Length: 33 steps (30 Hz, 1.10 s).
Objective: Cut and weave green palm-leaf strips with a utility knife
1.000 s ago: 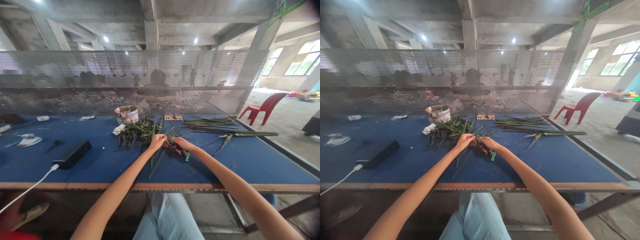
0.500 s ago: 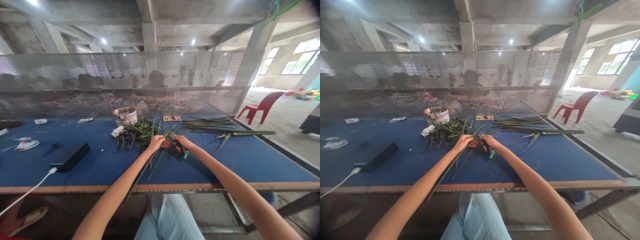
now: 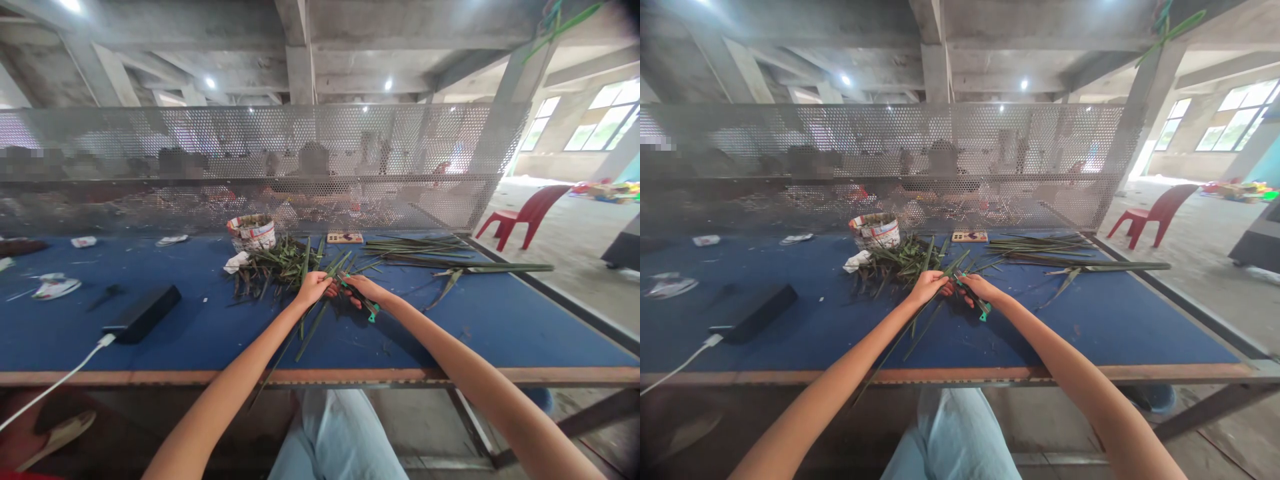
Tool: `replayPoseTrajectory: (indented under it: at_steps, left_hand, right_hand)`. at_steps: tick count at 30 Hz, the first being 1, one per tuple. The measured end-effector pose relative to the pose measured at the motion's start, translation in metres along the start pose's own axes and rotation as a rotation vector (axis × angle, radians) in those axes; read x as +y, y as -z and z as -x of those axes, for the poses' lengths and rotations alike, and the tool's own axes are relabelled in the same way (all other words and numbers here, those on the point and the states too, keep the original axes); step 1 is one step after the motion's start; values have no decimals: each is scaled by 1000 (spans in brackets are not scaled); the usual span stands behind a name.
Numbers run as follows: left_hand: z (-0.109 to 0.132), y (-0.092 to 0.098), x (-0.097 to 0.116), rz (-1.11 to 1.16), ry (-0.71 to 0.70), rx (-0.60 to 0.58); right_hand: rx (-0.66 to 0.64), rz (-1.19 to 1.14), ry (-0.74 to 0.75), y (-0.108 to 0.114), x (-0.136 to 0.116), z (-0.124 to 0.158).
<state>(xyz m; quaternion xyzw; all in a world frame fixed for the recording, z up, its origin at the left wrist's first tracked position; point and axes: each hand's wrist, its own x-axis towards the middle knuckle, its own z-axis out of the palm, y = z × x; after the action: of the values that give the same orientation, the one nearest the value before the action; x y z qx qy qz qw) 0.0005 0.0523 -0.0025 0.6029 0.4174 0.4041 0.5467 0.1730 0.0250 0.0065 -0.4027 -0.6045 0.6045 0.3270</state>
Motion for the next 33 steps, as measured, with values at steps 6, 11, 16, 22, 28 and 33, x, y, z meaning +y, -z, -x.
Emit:
replayPoseTrajectory:
  at_steps: [6, 11, 16, 22, 28, 33]
  left_hand:
    - [-1, 2, -3, -9, -29, 1]
    - [-4, 3, -7, -14, -37, 3]
    - [-5, 4, -8, -18, -37, -4]
    - [-4, 3, -7, -3, 2, 12]
    - [-4, 0, 0, 41, 68, 35]
    - [1, -2, 5, 38, 58, 32]
  right_hand:
    - [-29, -25, 13, 1, 3, -1]
    - [-49, -25, 15, 1, 5, -2]
    - [-72, -24, 7, 2, 5, -2]
    - [-88, -33, -5, 0, 7, -3]
    - [0, -51, 7, 7, 5, -5]
    - [41, -44, 1, 8, 4, -6]
